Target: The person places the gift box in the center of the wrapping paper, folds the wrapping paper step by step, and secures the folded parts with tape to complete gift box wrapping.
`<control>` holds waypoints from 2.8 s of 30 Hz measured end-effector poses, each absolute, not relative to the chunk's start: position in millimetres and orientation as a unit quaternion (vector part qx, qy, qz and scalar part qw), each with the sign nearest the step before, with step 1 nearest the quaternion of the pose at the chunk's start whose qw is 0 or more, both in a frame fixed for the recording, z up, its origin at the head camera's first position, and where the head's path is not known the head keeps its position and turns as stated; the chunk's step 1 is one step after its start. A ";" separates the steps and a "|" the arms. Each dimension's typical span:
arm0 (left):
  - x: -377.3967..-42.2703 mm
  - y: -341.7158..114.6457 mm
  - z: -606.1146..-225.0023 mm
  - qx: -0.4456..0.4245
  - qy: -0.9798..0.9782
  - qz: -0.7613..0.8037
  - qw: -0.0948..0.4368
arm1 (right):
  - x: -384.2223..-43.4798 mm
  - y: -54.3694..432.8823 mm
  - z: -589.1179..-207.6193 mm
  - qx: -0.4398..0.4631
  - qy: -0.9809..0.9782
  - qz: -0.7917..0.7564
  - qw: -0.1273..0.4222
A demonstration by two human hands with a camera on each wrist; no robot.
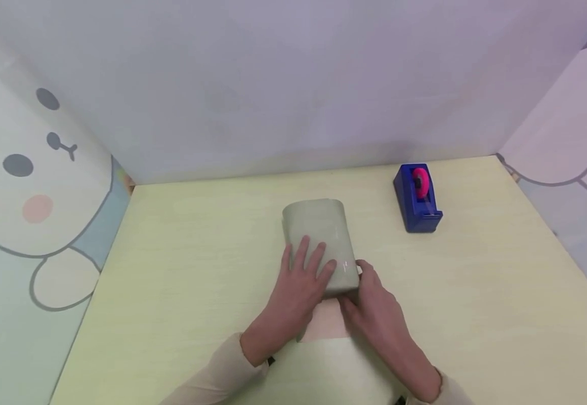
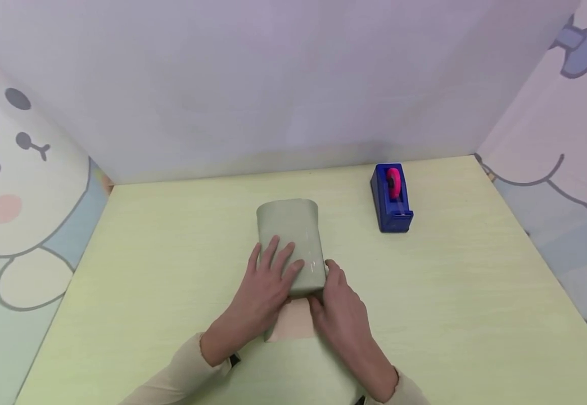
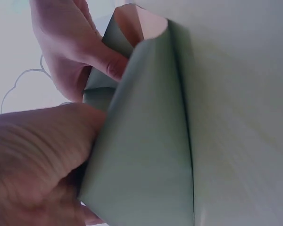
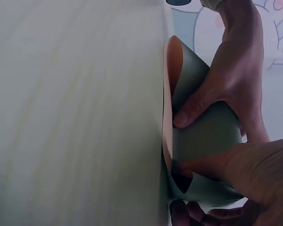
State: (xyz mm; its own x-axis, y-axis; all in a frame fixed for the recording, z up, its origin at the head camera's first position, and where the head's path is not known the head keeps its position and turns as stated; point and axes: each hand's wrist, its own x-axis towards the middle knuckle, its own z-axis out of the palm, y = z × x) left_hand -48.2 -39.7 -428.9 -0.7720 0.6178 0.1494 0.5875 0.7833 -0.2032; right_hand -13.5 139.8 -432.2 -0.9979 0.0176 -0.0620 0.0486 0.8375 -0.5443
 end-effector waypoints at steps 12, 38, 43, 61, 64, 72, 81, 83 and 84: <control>-45.2 -43.5 -428.7 -0.337 -0.931 0.080 0.119 | -15.8 138.4 -432.0 -0.006 0.967 -0.253 0.035; -44.8 -28.3 -429.0 -0.322 -0.923 0.087 0.192 | -20.9 146.6 -429.0 0.007 0.959 -0.278 0.059; -45.9 -24.4 -428.8 -0.311 -0.924 0.102 0.196 | -20.0 146.2 -427.5 0.017 0.961 -0.270 0.066; -44.6 -21.9 -430.5 -0.310 -0.924 0.101 0.201 | -15.8 151.6 -422.1 0.012 0.963 -0.252 0.092; -44.4 -21.8 -430.7 -0.311 -0.924 0.100 0.198 | -14.5 152.0 -422.5 0.008 0.964 -0.250 0.096; -44.5 -21.6 -431.9 -0.317 -0.924 0.089 0.196 | -15.8 149.2 -426.3 0.033 0.965 -0.250 0.077; -44.9 -21.9 -431.3 -0.314 -0.923 0.096 0.199 | -11.8 149.9 -422.2 0.005 0.967 -0.243 0.083; -44.6 -22.0 -431.2 -0.315 -0.923 0.095 0.198 | -11.0 150.1 -421.6 0.000 0.967 -0.240 0.081; -44.4 -22.0 -431.1 -0.315 -0.924 0.095 0.197 | -10.8 150.2 -421.2 0.004 0.967 -0.241 0.083</control>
